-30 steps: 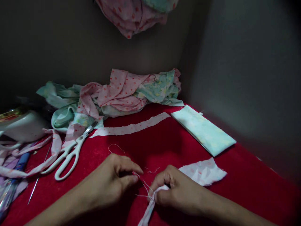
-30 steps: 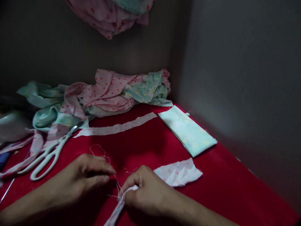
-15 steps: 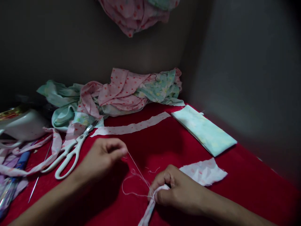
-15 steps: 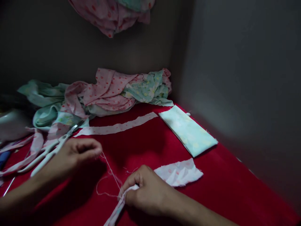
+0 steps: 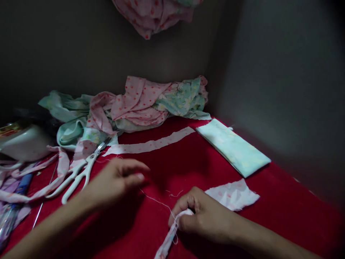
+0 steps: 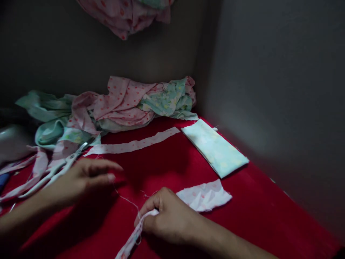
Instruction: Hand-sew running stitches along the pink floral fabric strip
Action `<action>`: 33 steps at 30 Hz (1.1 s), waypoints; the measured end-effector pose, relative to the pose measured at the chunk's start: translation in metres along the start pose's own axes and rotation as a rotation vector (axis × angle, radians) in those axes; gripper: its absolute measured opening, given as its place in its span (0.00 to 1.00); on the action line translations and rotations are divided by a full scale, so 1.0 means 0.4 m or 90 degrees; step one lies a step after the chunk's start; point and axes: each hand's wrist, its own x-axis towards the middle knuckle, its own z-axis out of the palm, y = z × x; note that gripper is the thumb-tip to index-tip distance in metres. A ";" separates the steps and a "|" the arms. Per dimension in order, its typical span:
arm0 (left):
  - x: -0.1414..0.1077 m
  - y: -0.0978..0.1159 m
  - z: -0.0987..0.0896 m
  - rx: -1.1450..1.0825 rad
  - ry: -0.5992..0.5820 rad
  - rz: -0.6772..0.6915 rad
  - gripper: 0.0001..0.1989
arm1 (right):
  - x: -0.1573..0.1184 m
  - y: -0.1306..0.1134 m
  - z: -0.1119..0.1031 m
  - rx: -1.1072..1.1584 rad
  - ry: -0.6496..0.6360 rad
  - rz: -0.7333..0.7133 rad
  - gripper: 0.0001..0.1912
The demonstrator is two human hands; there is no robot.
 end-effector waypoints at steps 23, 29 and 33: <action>0.011 0.003 0.010 -0.143 0.192 -0.045 0.15 | -0.001 0.004 -0.003 -0.040 0.024 0.021 0.16; 0.020 0.008 0.003 -0.131 0.273 -0.040 0.13 | -0.001 0.001 -0.003 -0.031 0.028 0.016 0.16; 0.020 0.001 -0.004 -0.104 0.298 -0.022 0.14 | 0.001 0.005 -0.006 -0.036 0.024 0.019 0.16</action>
